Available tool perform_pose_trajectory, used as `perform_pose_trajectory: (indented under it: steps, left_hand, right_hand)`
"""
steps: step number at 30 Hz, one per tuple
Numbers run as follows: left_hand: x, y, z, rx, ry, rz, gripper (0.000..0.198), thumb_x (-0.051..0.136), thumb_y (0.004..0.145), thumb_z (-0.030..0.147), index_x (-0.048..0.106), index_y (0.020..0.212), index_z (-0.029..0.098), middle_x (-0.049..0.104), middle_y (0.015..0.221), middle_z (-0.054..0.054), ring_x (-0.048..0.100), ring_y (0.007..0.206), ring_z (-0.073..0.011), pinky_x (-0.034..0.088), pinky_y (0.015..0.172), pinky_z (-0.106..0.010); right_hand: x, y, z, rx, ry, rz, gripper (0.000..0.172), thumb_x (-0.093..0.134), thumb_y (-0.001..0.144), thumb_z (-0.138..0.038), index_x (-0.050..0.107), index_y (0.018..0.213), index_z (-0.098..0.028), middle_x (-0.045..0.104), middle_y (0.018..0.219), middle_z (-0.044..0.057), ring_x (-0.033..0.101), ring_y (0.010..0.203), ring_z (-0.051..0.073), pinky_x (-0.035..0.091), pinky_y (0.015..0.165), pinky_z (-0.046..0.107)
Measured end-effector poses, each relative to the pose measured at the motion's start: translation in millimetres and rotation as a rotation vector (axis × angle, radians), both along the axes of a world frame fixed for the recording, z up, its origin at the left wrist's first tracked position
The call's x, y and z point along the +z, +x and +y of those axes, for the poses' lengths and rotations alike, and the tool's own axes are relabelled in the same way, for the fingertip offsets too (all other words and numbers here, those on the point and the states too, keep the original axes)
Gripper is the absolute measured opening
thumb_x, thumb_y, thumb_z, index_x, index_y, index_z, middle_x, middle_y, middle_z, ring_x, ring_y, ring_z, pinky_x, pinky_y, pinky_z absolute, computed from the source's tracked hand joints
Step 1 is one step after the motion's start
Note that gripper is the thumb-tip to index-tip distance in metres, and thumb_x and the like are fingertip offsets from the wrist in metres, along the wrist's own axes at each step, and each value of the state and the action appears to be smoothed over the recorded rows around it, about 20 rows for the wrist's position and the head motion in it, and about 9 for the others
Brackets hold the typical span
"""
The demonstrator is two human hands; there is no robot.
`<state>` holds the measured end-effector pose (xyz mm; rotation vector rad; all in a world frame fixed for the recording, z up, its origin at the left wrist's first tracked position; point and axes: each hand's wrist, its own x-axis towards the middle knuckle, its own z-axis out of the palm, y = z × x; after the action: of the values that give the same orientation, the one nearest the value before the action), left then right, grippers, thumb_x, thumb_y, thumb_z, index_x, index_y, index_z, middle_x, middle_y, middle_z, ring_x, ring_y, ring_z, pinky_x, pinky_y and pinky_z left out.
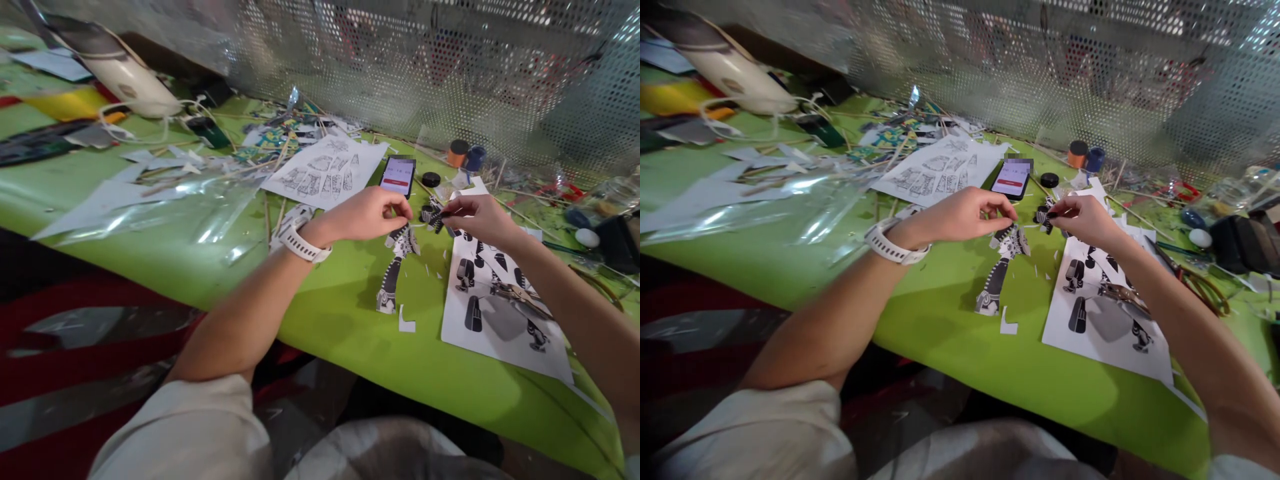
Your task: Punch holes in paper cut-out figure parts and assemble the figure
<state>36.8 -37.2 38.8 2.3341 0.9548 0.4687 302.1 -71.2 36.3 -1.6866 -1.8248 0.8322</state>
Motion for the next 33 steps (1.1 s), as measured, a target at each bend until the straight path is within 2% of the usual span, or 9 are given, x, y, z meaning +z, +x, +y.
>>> perform_pose_trajectory:
  steps: [3, 8, 11, 15, 19, 22, 25, 28, 33]
  left_hand:
    - [-4.6, 5.3, -4.4, 0.019, 0.086, -0.042, 0.023, 0.061, 0.095, 0.023, 0.078, 0.108, 0.016, 0.082, 0.105, -0.010, 0.072, 0.083, -0.0175, 0.055, 0.076, -0.030]
    - [-10.7, 3.6, 1.3, 0.142, 0.266, 0.105, 0.030, 0.056, 0.098, 0.019, 0.080, 0.114, 0.013, 0.082, 0.109, -0.013, 0.075, 0.095, -0.0238, 0.056, 0.090, -0.037]
    - [-12.3, 3.1, 4.6, 0.128, 0.189, 0.049, 0.028, 0.058, 0.098, 0.020, 0.080, 0.114, 0.014, 0.083, 0.111, -0.012, 0.076, 0.098, -0.0226, 0.056, 0.092, -0.036]
    - [-15.1, 8.8, 2.2, 0.007, 0.010, -0.003, 0.029, 0.058, 0.098, 0.020, 0.083, 0.114, 0.015, 0.082, 0.109, -0.012, 0.073, 0.088, -0.0197, 0.056, 0.082, -0.033]
    - [-18.6, 14.6, -5.4, -0.123, -0.059, 0.208, 0.046, 0.049, 0.096, 0.010, 0.084, 0.122, 0.024, 0.077, 0.121, -0.010, 0.064, 0.076, -0.0159, 0.050, 0.073, -0.033]
    - [-20.2, 15.3, -10.1, -0.138, -0.079, 0.364, 0.057, 0.045, 0.094, 0.005, 0.080, 0.131, 0.030, 0.074, 0.129, -0.009, 0.056, 0.068, -0.0134, 0.046, 0.069, -0.033]
    - [-20.7, 14.3, -10.7, -0.145, -0.019, 0.409, 0.061, 0.040, 0.095, 0.003, 0.079, 0.134, 0.029, 0.073, 0.124, -0.010, 0.059, 0.074, -0.0161, 0.046, 0.074, -0.033]
    - [-20.9, 13.3, -8.2, -0.146, 0.040, 0.427, 0.064, 0.039, 0.093, 0.001, 0.079, 0.135, 0.028, 0.070, 0.117, -0.012, 0.065, 0.086, -0.0197, 0.048, 0.081, -0.034]
    - [-21.2, 13.0, -5.8, -0.119, 0.077, 0.455, 0.063, 0.040, 0.092, 0.002, 0.078, 0.137, 0.025, 0.070, 0.122, -0.015, 0.069, 0.095, -0.0246, 0.050, 0.083, -0.036]
  right_hand:
    - [5.8, -0.2, -10.5, -0.055, 0.009, 0.053, 0.023, 0.079, 0.081, -0.028, 0.083, 0.102, -0.019, 0.080, 0.091, 0.009, 0.073, 0.082, 0.022, 0.057, 0.071, 0.036]
    - [6.8, 0.5, -18.3, -0.102, -0.047, 0.166, 0.023, 0.083, 0.081, -0.024, 0.083, 0.103, -0.018, 0.081, 0.098, 0.009, 0.079, 0.084, 0.024, 0.064, 0.075, 0.037]
    - [0.8, 1.8, -16.8, -0.124, -0.102, 0.217, 0.020, 0.086, 0.079, -0.022, 0.083, 0.098, -0.019, 0.081, 0.095, 0.009, 0.079, 0.083, 0.024, 0.068, 0.082, 0.041]
    - [-7.1, 4.2, -15.3, -0.141, -0.161, 0.249, 0.011, 0.087, 0.077, -0.021, 0.080, 0.086, -0.021, 0.080, 0.091, 0.007, 0.077, 0.082, 0.022, 0.070, 0.083, 0.042]
    - [-8.4, 6.0, -17.7, -0.183, -0.145, 0.072, 0.008, 0.082, 0.080, -0.025, 0.080, 0.086, -0.020, 0.081, 0.089, 0.008, 0.075, 0.081, 0.023, 0.065, 0.075, 0.039]
    - [-9.6, 4.5, -18.7, -0.177, -0.065, -0.122, 0.019, 0.076, 0.086, -0.034, 0.083, 0.098, -0.020, 0.082, 0.090, 0.009, 0.073, 0.077, 0.023, 0.059, 0.070, 0.038]
    - [-15.5, 0.2, -17.2, -0.140, -0.014, -0.196, 0.027, 0.069, 0.090, -0.036, 0.084, 0.106, -0.019, 0.083, 0.095, 0.011, 0.073, 0.080, 0.025, 0.057, 0.072, 0.039]
    - [-24.8, -6.8, -14.1, -0.087, 0.000, -0.214, 0.025, 0.068, 0.089, -0.033, 0.084, 0.104, -0.020, 0.083, 0.100, 0.012, 0.075, 0.091, 0.029, 0.057, 0.080, 0.041]
    - [-36.9, -20.8, -4.5, 0.005, 0.029, -0.207, 0.027, 0.065, 0.090, -0.031, 0.083, 0.108, -0.023, 0.082, 0.116, 0.009, 0.074, 0.106, 0.029, 0.056, 0.092, 0.042]
